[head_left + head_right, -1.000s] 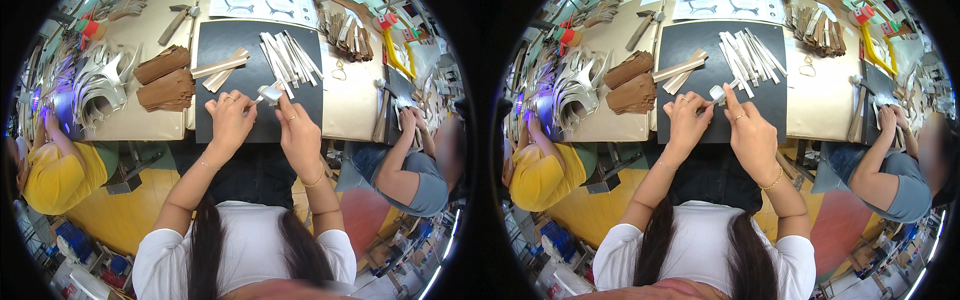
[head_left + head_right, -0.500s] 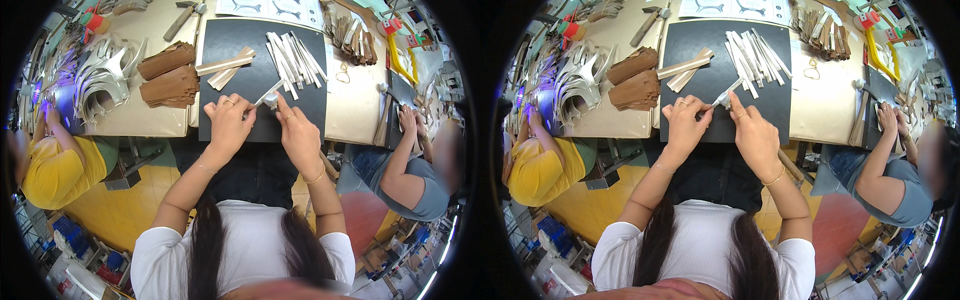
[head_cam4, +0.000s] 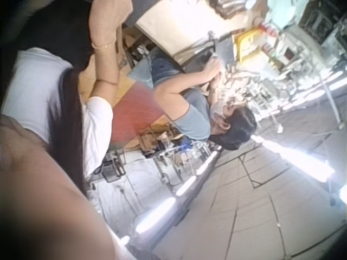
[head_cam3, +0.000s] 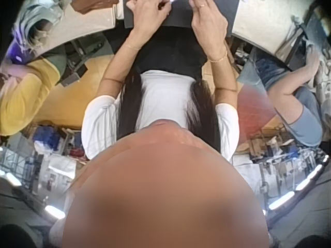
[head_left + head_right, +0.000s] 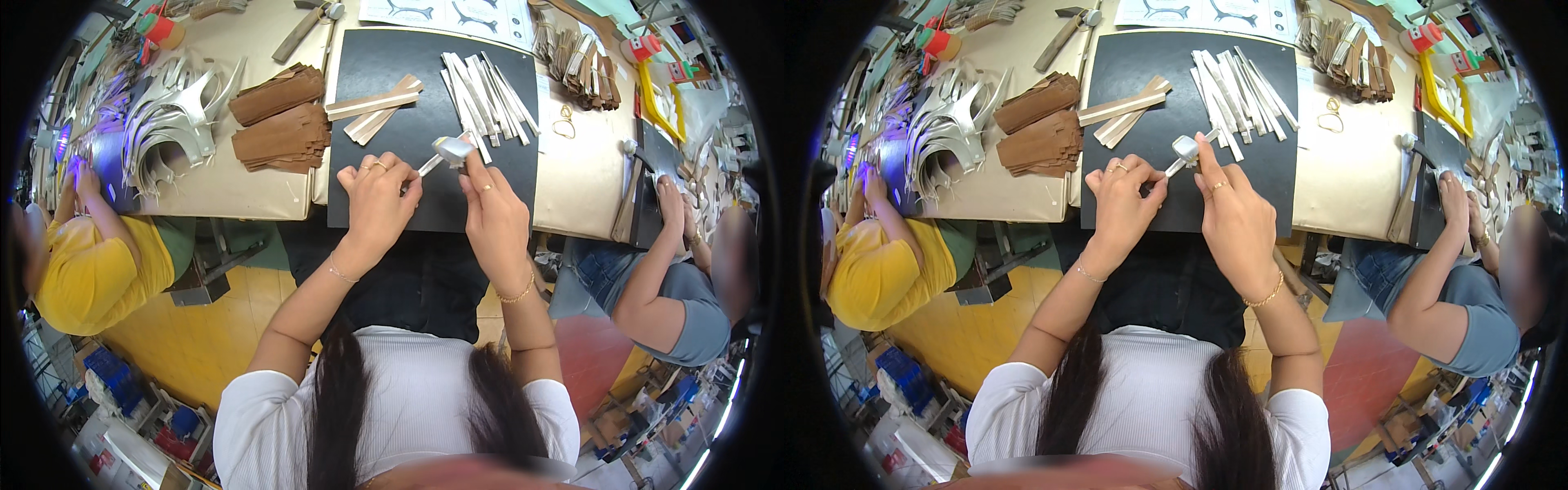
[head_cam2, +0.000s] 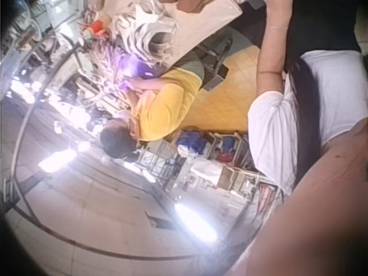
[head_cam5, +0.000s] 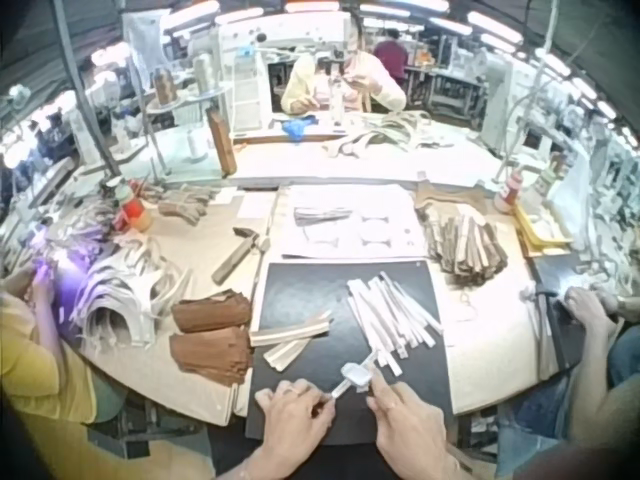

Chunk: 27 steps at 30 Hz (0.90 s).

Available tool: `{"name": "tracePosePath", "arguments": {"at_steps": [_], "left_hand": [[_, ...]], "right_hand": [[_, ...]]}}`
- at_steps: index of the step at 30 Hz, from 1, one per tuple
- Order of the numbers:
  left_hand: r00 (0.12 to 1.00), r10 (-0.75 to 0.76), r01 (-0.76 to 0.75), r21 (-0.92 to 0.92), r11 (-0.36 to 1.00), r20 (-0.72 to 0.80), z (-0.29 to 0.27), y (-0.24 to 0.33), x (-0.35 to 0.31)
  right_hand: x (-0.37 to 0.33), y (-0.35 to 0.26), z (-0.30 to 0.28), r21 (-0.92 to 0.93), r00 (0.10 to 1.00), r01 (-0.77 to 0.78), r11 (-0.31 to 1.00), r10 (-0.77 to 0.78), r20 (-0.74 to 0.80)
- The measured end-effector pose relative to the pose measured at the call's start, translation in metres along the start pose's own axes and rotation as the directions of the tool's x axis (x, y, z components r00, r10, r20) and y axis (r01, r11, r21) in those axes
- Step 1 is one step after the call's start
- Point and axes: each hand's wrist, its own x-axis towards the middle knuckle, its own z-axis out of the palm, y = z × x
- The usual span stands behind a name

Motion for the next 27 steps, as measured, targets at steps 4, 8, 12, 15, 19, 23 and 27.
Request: {"name": "tracePosePath", "arguments": {"at_steps": [4, 8, 12, 15, 19, 23, 27], "left_hand": [[1.000, 0.016, -0.016, 0.018, 1.000, -0.012, 0.000, -0.001, -0.003], [1.000, -0.005, 0.006, 0.006, 1.000, -0.011, -0.007, -0.005, -0.010], [1.000, -0.010, 0.011, 0.006, 1.000, -0.015, -0.007, -0.005, -0.013], [0.999, -0.031, 0.031, 0.007, 0.999, 0.007, -0.007, -0.005, -0.013], [1.000, 0.003, -0.003, 0.016, 1.000, -0.010, -0.008, -0.005, -0.012], [1.000, 0.009, -0.008, 0.015, 1.000, -0.023, -0.006, -0.005, -0.015], [0.999, 0.028, -0.026, 0.033, 0.999, -0.044, -0.008, -0.007, -0.019]], "right_hand": [[-0.009, -0.004, 0.004, -0.094, 0.974, 0.026, 0.995, -0.004, 0.227], [-0.006, -0.003, 0.002, -0.192, 0.975, 0.012, 0.981, 0.031, 0.221], [-0.002, -0.004, -0.005, -0.134, 0.989, 0.015, 0.991, 0.005, 0.146], [-0.005, -0.014, -0.003, 0.047, 0.995, 0.063, 0.997, -0.066, 0.068], [-0.001, -0.012, -0.001, -0.136, 0.960, 0.038, 0.990, 0.002, 0.279], [-0.005, -0.010, 0.000, 0.023, 0.999, 0.010, 1.000, -0.011, 0.045], [-0.010, -0.012, 0.003, -0.049, 0.952, 0.070, 0.996, -0.052, 0.301]]}}
